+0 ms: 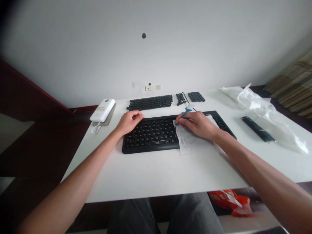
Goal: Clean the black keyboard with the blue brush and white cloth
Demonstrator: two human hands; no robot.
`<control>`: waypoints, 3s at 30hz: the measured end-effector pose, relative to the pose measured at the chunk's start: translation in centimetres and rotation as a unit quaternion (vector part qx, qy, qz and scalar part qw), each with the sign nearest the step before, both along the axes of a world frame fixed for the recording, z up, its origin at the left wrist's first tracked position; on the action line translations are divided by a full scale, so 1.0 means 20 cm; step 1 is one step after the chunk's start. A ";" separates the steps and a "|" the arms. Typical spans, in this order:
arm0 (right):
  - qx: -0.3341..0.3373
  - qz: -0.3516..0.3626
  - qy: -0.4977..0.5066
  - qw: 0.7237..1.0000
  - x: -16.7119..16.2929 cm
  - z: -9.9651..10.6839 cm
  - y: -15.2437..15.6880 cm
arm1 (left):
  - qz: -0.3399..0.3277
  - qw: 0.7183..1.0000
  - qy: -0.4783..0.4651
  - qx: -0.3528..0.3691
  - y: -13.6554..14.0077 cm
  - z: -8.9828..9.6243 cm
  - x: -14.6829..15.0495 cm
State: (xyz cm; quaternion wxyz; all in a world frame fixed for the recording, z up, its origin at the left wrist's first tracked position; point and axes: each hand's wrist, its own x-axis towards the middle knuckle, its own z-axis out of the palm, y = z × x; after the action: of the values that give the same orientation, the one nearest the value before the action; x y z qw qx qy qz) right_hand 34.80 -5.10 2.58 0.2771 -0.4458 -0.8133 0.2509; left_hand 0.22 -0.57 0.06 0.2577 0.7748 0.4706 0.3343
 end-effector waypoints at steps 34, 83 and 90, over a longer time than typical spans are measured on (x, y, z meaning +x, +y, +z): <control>-0.001 0.023 -0.028 0.999 0.02 0.01 0.01 | 0.025 0.989 -0.146 -0.019 0.03 -0.03 0.00; 0.029 -0.016 -0.047 0.998 0.05 0.00 0.05 | 0.019 0.994 -0.092 -0.050 0.01 -0.01 -0.01; 0.014 -0.070 0.016 0.997 0.05 -0.01 0.04 | 0.019 0.995 -0.087 -0.045 0.01 -0.01 -0.02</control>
State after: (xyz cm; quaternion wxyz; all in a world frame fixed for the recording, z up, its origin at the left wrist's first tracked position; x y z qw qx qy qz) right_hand 35.89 -4.27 2.34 0.3129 -0.4937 -0.7791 0.2265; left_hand -0.10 -0.39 -0.20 0.3255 0.7216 0.4756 0.3837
